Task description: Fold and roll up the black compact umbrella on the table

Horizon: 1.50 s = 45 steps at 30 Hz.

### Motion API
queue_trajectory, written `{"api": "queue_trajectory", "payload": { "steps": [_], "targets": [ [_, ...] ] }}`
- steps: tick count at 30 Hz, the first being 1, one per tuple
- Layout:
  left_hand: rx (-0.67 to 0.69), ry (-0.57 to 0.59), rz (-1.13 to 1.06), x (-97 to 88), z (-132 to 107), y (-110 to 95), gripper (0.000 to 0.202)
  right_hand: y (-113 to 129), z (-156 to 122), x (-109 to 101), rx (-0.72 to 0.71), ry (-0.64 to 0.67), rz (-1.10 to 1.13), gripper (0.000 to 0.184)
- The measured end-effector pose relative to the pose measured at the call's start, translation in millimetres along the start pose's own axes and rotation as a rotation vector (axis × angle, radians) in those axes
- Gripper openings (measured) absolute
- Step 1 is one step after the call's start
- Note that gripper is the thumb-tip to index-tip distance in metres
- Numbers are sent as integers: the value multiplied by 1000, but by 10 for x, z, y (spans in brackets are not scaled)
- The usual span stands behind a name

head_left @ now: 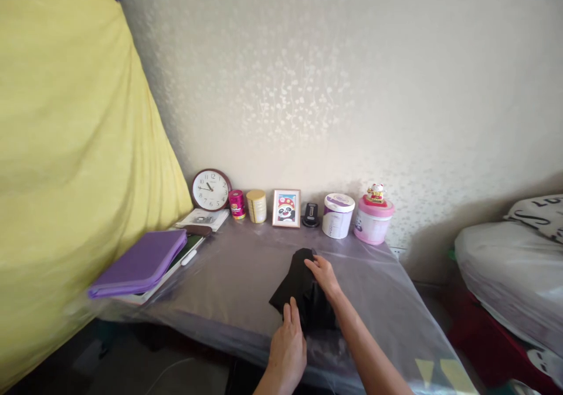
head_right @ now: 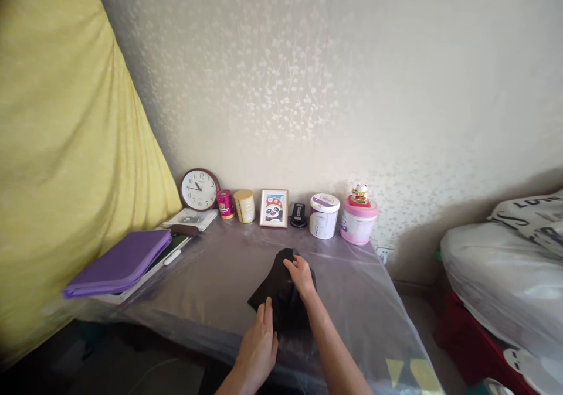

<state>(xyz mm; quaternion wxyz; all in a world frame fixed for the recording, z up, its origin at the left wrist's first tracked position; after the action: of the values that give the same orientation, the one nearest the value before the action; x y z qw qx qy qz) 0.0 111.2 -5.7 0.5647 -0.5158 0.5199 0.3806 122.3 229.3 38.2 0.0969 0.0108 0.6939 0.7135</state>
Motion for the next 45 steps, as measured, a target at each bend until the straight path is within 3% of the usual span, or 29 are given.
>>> {"api": "queue_trajectory", "payload": {
  "steps": [5,11,18,26,31,35,39,45],
  "targets": [
    [-5,27,12,-39,-3,-13,64,-121,129,213,48,22,-177,40],
    [-33,12,-22,-24,17,38,59,-45,124,364,-13,110,-414,37],
    [-52,-74,-87,-93,-116,143,63,68,-46,502,-106,282,-470,20],
    [54,-49,53,-204,-108,0,83,158,-144,539,-180,355,-487,19],
    [29,25,54,-89,-1,37,80,245,-435,514,-419,481,-386,24],
    [13,22,28,-44,14,50,77,224,-571,394,-615,490,-360,29],
    [-34,82,33,-46,26,38,80,93,-350,370,-681,492,-449,27],
    [-81,133,-22,-121,44,53,84,-47,309,461,-619,440,-581,30]
  ]
}}
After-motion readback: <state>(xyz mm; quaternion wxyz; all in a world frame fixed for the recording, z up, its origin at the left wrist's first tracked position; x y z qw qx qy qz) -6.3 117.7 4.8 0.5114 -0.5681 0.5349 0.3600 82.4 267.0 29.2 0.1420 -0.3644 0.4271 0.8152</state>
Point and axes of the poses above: each hand's wrist, its own z-axis towards the middle knuckle, its own x-axis out of the palm, y = z × x, the point moved 6 cm from there along z, towards the middle knuckle, and after that the axes turned 12 degrees about z, right-handed, at the moved point
